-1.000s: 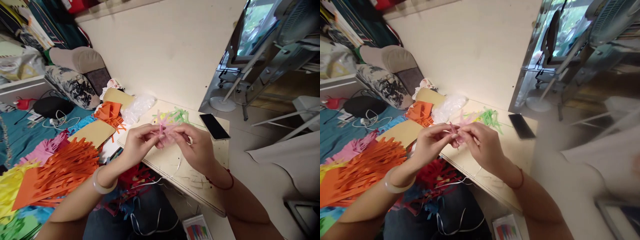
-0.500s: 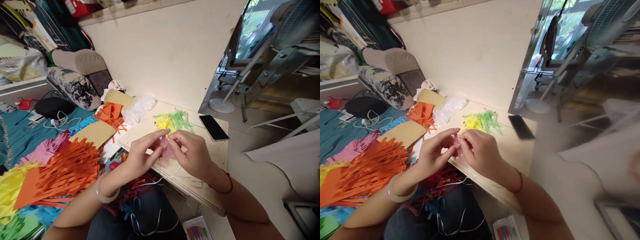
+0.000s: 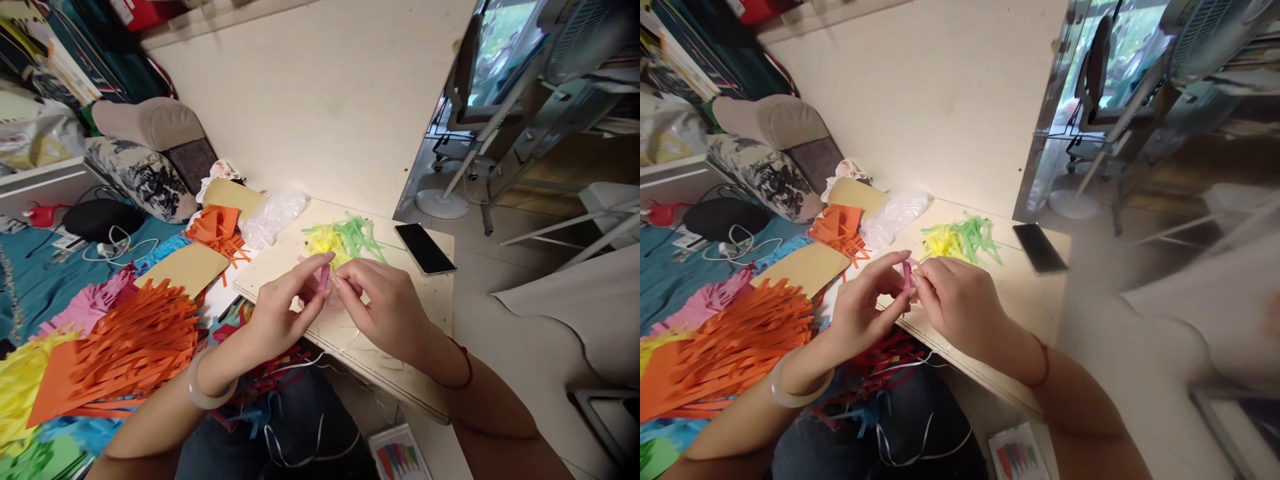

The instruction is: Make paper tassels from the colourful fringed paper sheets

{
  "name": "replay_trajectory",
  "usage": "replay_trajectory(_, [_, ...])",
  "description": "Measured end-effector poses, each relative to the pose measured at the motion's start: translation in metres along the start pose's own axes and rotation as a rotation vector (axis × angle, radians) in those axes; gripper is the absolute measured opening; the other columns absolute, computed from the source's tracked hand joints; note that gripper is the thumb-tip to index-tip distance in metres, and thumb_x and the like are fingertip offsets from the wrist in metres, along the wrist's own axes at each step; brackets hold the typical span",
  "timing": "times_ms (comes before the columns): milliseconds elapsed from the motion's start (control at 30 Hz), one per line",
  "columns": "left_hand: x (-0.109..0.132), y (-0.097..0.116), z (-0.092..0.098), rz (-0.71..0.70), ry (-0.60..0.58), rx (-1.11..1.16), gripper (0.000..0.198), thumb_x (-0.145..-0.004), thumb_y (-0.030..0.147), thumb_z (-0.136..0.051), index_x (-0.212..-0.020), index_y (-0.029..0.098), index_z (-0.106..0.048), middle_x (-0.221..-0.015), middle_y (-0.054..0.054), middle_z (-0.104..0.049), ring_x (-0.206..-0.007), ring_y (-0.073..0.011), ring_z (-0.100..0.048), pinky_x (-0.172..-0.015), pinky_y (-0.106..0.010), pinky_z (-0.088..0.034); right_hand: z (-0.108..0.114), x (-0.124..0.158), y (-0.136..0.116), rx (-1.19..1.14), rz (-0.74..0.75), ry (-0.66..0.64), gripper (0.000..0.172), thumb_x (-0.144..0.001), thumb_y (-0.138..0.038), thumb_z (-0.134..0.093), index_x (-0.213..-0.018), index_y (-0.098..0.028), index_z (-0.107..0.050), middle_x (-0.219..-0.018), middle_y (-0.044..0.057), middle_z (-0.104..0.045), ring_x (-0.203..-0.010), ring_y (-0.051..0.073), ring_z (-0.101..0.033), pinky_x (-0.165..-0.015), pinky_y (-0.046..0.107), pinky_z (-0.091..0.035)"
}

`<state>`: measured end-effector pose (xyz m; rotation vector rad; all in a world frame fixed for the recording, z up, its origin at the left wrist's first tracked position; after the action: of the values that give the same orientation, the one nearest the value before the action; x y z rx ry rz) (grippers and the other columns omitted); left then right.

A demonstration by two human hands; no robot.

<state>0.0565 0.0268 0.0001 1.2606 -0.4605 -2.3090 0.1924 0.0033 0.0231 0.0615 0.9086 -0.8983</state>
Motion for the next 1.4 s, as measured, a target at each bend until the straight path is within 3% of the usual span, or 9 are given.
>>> replay_trajectory(100, [-0.002,0.003,0.001,-0.003,0.003,-0.036,0.048,-0.087,0.009,-0.056,-0.132,0.020,-0.045,-0.086,-0.001,-0.065,-0.063,-0.0061,-0.060,-0.061,-0.016,-0.053,0.001,0.000,-0.001,0.008,0.002,-0.003,0.019,-0.090,-0.014,-0.045,-0.072,-0.017,-0.051,-0.062,0.001,-0.054,-0.058,0.011,-0.049,-0.056,0.024,-0.036])
replay_trajectory(333, [0.003,0.005,0.001,-0.075,0.016,-0.102,0.047,-0.085,0.007,-0.057,-0.129,0.021,-0.047,-0.105,-0.005,-0.066,-0.071,-0.0066,-0.062,-0.067,-0.017,-0.054,0.002,0.000,-0.003,0.006,0.005,-0.021,0.020,-0.092,-0.015,-0.045,-0.072,-0.018,-0.051,-0.065,0.001,-0.058,-0.061,0.012,-0.052,-0.059,0.023,-0.039])
replay_trajectory(500, [0.003,0.007,0.002,-0.103,0.011,-0.159,0.047,-0.086,0.009,-0.057,-0.130,0.020,-0.045,-0.094,-0.003,-0.068,-0.070,-0.0074,-0.062,-0.066,-0.017,-0.054,0.003,0.000,-0.001,-0.019,0.003,-0.025,0.018,-0.092,-0.015,-0.048,-0.075,-0.018,-0.052,-0.067,0.001,-0.061,-0.061,0.011,-0.054,-0.059,0.023,-0.041])
replay_trajectory(633, [0.006,0.004,0.001,-0.145,0.001,-0.233,0.058,-0.087,0.009,-0.056,-0.140,0.022,-0.034,-0.098,-0.005,-0.069,-0.072,-0.0090,-0.064,-0.068,-0.020,-0.055,0.002,0.000,0.000,-0.074,-0.018,-0.038,0.013,-0.091,-0.019,-0.053,-0.079,-0.019,-0.054,-0.069,0.000,-0.063,-0.061,0.011,-0.056,-0.059,0.023,-0.042])
replay_trajectory(733, [0.011,-0.002,0.001,-0.211,0.005,-0.316,0.063,-0.088,0.010,-0.055,-0.143,0.023,-0.027,-0.090,-0.002,-0.069,-0.070,-0.0098,-0.063,-0.065,-0.021,-0.054,0.002,0.000,0.003,-0.121,-0.070,-0.042,0.009,-0.091,-0.021,-0.054,-0.082,-0.020,-0.053,-0.071,0.000,-0.065,-0.063,0.011,-0.059,-0.059,0.022,-0.043])
replay_trajectory(867, [0.018,-0.006,0.001,-0.295,-0.022,-0.459,0.055,-0.089,0.011,-0.053,-0.140,0.022,-0.034,-0.080,-0.001,-0.065,-0.066,-0.0109,-0.060,-0.059,-0.021,-0.050,0.000,0.000,0.005,-0.220,-0.107,-0.063,0.003,-0.091,-0.018,-0.052,-0.091,-0.020,-0.050,-0.076,0.000,-0.067,-0.067,0.011,-0.064,-0.061,0.020,-0.047])
replay_trajectory(1067, [0.020,0.001,0.005,-0.372,-0.027,-0.578,0.047,-0.090,0.013,-0.049,-0.135,0.019,-0.038,-0.086,-0.005,-0.066,-0.072,-0.0139,-0.061,-0.060,-0.024,-0.049,-0.002,0.002,0.006,-0.290,-0.147,-0.091,0.015,-0.089,-0.017,-0.054,-0.103,-0.020,-0.050,-0.075,-0.002,-0.070,-0.064,0.010,-0.065,-0.060,0.019,-0.047])
replay_trajectory(1233, [0.013,0.017,0.009,-0.481,0.004,-0.656,0.040,-0.089,0.008,-0.047,-0.129,0.013,-0.041,-0.083,-0.007,-0.067,-0.070,-0.0151,-0.060,-0.060,-0.027,-0.050,0.000,0.001,0.006,-0.289,-0.148,-0.018,0.003,-0.088,-0.019,-0.057,-0.086,-0.019,-0.058,-0.069,-0.003,-0.067,-0.058,0.007,-0.059,-0.054,0.018,-0.043])
replay_trajectory(1400, [0.006,0.026,0.006,-0.521,-0.122,-0.831,0.016,-0.091,0.006,-0.043,-0.098,0.010,-0.057,-0.078,-0.008,-0.067,-0.067,-0.0167,-0.058,-0.058,-0.029,-0.050,-0.002,-0.002,-0.002,-0.221,-0.039,0.134,0.013,-0.083,-0.012,-0.057,-0.073,-0.019,-0.060,-0.064,-0.002,-0.058,-0.058,0.010,-0.052,-0.058,0.024,-0.043])
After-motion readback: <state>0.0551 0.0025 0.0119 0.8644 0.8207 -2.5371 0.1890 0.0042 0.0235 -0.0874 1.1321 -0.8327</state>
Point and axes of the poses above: each hand's wrist, its own x-axis away from the middle knuckle, its own z-axis out of the back of the hand, y = z × x, the point moved 5 cm from there along -x, towards the middle knuckle
